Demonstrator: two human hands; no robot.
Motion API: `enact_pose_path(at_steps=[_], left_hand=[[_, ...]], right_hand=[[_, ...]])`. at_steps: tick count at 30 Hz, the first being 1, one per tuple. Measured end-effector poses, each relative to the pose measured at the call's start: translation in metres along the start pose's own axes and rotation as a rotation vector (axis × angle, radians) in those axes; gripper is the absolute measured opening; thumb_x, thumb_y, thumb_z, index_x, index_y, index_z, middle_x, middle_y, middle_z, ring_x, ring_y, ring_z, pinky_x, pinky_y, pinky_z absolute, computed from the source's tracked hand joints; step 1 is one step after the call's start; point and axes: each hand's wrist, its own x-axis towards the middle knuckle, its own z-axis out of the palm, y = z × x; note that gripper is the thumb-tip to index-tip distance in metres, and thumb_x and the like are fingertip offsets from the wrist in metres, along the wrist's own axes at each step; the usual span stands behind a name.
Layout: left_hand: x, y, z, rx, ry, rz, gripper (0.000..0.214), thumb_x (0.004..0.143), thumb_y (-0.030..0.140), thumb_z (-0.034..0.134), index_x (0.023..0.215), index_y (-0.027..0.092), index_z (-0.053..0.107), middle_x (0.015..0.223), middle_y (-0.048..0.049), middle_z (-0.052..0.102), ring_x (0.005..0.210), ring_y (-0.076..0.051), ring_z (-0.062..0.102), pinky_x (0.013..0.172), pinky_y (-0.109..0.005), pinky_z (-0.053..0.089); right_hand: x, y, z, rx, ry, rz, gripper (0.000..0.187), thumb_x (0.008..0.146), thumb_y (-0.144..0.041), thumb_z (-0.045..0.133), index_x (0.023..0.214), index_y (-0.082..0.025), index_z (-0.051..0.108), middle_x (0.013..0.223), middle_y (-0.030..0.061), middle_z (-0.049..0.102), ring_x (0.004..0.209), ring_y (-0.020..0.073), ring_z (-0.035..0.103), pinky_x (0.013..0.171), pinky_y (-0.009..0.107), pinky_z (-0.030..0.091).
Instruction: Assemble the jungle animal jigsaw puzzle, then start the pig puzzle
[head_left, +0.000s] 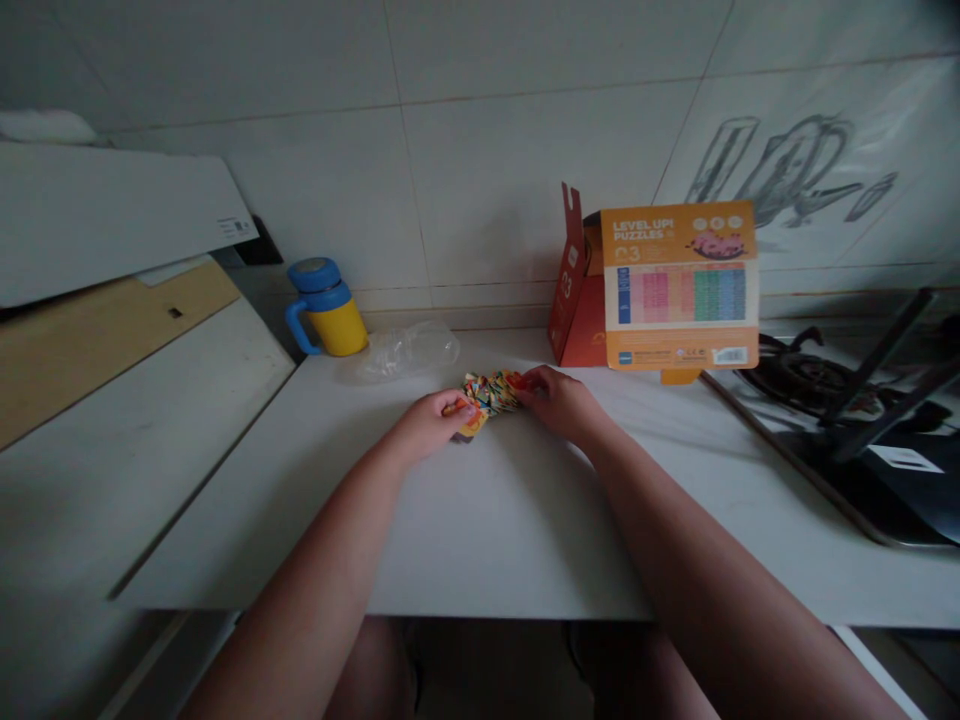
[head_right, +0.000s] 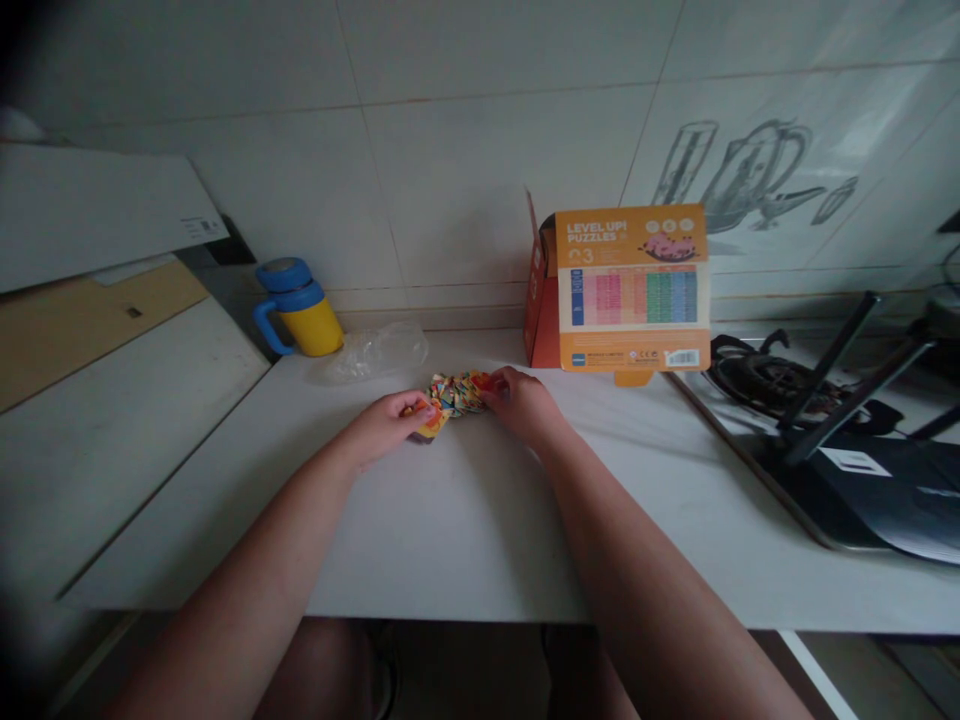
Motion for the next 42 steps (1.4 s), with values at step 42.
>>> enact_pose_path(at_steps=[42], left_hand=[[0.009, -0.005, 0.021, -0.144, -0.091, 0.006, 0.04, 0.078, 0.038, 0.091, 0.102, 0.016, 0.067, 0.087, -0.0035, 0.074, 0.076, -0.016, 0.07, 0.067, -0.028, 0.059]], right_hand=[[-0.01, -0.028, -0.007, 0.764, -0.164, -0.045, 0.045, 0.091, -0.065, 0.07, 0.099, -0.021, 0.068, 0.082, 0.0001, 0.065, 0.067, 0.0133, 0.054, 0.062, 0.027, 0.045]])
